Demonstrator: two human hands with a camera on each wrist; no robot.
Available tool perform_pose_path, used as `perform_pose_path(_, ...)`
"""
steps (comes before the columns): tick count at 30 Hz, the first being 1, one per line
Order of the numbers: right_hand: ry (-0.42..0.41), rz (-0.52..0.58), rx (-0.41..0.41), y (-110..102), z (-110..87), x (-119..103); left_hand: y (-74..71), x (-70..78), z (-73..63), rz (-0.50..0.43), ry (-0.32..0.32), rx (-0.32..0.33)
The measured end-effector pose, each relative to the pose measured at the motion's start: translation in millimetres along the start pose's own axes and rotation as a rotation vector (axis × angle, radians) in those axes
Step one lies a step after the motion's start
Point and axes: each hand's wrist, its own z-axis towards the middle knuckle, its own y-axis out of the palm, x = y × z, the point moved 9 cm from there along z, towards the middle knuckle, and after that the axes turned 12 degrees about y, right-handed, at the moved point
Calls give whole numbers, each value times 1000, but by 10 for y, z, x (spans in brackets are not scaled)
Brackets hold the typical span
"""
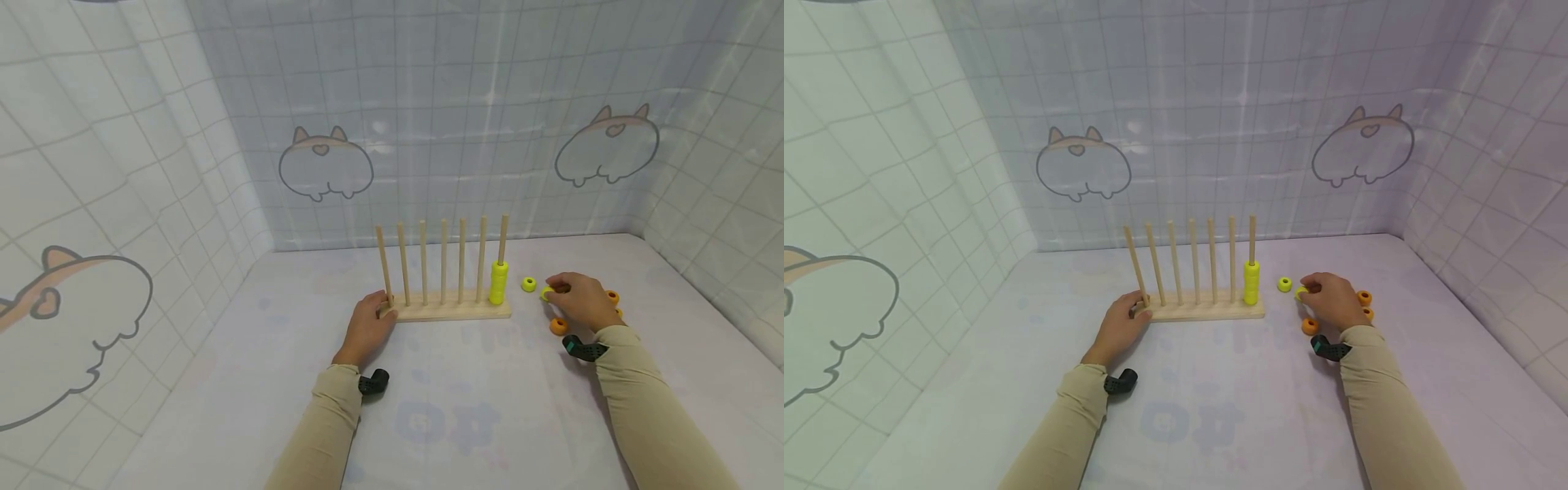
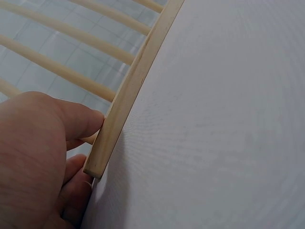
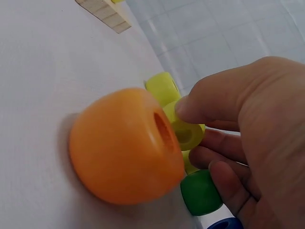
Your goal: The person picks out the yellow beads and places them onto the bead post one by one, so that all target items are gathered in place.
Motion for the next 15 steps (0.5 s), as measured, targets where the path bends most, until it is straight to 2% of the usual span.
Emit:
perform_pose_path(6, -11, -45, -28, 37, 3, -39, -18, 34, -3, -7, -6, 2)
perform_pose_path(15, -21, -34, -1, 38, 8, -40, -22, 31, -14, -17, -12, 5)
